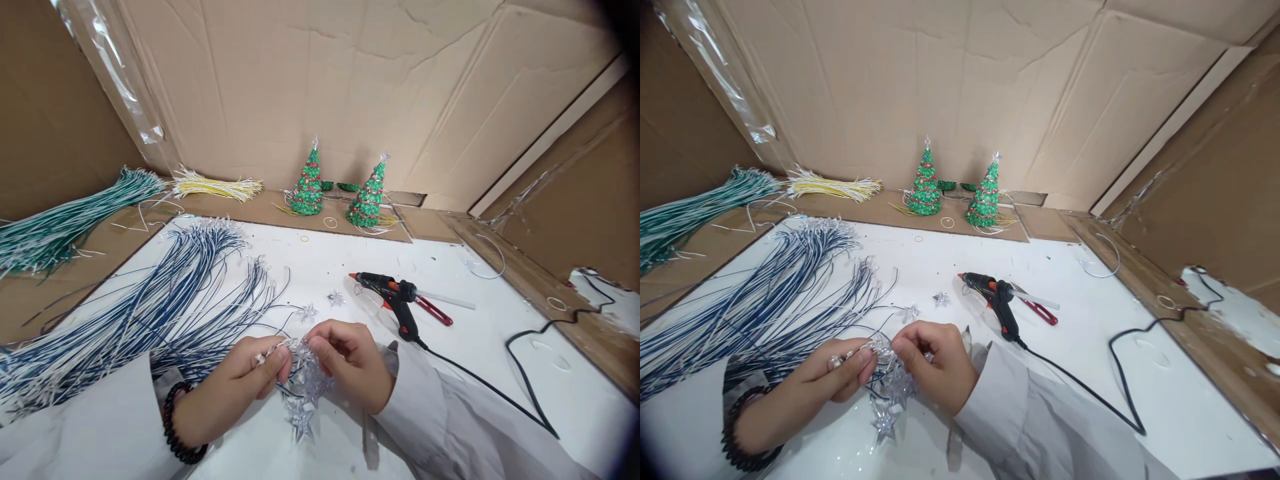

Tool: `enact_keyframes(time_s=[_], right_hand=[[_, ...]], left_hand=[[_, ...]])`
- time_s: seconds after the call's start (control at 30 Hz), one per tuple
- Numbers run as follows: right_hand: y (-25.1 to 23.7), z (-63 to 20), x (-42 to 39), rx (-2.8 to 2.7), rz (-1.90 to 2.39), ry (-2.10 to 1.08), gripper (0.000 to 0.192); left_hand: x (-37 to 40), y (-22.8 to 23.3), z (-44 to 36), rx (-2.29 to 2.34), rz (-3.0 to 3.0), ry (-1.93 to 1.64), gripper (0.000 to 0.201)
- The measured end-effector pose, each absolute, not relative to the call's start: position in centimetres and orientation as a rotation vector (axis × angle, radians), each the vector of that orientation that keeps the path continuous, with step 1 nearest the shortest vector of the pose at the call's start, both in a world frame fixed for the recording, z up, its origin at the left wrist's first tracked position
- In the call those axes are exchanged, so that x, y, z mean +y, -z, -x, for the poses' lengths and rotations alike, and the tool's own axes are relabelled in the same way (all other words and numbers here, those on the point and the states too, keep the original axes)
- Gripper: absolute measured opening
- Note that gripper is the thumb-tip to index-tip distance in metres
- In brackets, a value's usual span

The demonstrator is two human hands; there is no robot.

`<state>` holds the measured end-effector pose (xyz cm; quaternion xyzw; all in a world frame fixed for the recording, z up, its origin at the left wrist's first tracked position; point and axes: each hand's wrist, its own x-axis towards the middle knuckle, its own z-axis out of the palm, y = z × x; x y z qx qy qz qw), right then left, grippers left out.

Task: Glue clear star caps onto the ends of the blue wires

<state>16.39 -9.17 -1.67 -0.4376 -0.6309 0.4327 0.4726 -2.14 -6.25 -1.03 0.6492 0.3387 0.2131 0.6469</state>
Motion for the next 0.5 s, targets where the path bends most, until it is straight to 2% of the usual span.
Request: enact_keyframes(time_s=[0.5], right_hand=[[1.96,-15.86,-9.33,-1.515,1.096,-1.061,0.022]], left_hand=[[-6.33,0.93,2.09,0.789,-1.456,-0.433,0.041]])
